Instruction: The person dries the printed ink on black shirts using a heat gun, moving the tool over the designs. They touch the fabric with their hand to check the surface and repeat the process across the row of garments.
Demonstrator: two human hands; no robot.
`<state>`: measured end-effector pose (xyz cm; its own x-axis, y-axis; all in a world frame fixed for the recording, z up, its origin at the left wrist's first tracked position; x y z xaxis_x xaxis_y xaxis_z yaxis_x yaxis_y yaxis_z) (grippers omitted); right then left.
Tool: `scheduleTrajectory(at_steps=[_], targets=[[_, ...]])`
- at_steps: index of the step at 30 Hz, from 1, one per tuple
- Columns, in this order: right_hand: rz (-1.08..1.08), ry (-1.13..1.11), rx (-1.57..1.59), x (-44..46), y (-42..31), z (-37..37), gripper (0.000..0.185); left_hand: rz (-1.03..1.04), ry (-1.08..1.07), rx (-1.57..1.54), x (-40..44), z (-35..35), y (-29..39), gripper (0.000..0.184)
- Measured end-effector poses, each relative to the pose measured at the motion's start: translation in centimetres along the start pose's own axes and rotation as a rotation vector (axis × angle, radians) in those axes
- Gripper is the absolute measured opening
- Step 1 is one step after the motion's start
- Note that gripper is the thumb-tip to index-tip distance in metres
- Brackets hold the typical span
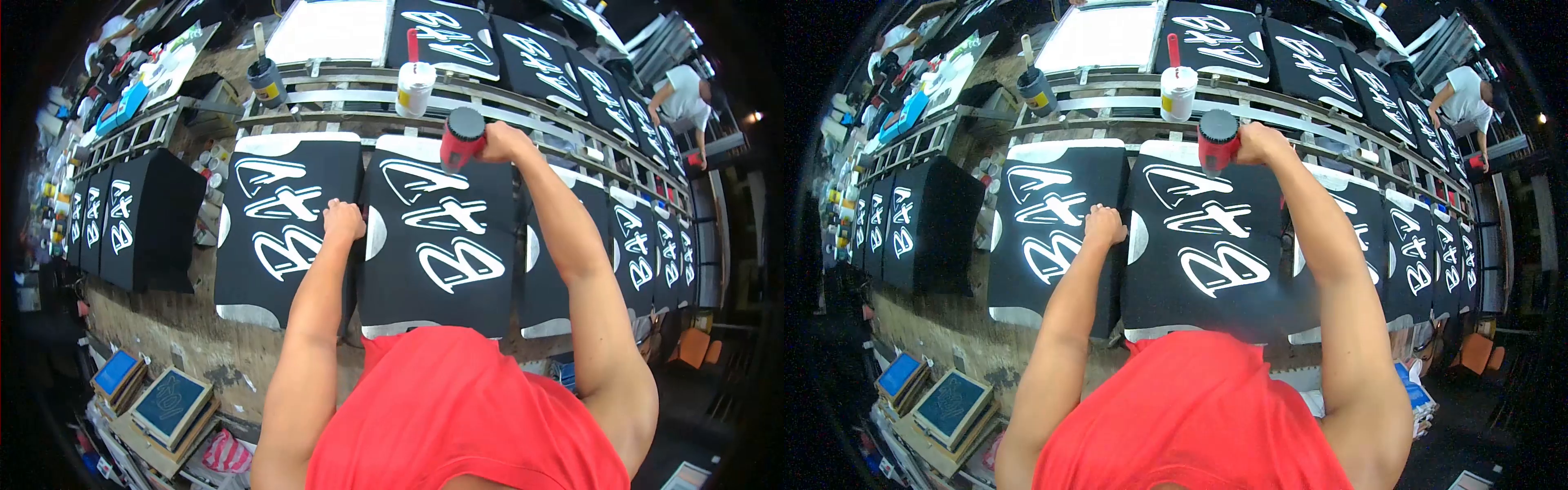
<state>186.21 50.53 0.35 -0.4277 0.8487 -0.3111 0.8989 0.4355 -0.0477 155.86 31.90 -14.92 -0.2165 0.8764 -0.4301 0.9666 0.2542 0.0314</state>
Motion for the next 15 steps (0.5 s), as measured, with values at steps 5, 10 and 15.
scheduleTrajectory(at_steps=[5,10,15], targets=[[0.056,0.014,0.052,-2.5,3.5,1.0,0.047,0.033,0.031,0.004,1.0,1.3,-0.5,0.051],[-0.024,0.077,0.049,-4.0,5.7,1.8,0.047,0.03,0.067,0.005,1.1,1.8,-0.9,0.058],[0.091,-0.18,0.193,-5.7,5.6,2.2,0.047,0.034,0.073,0.006,1.1,1.9,-1.0,0.062]])
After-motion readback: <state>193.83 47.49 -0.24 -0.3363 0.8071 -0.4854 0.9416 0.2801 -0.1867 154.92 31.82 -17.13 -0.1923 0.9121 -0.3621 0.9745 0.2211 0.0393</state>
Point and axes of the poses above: each hand's wrist, its own x-axis towards the middle knuckle, its own z-axis out of the palm, y = z × x, the point moved 5 cm from there along x, towards the middle knuckle, and after that the axes turned 3 degrees about -z, right-handed, at the moved point
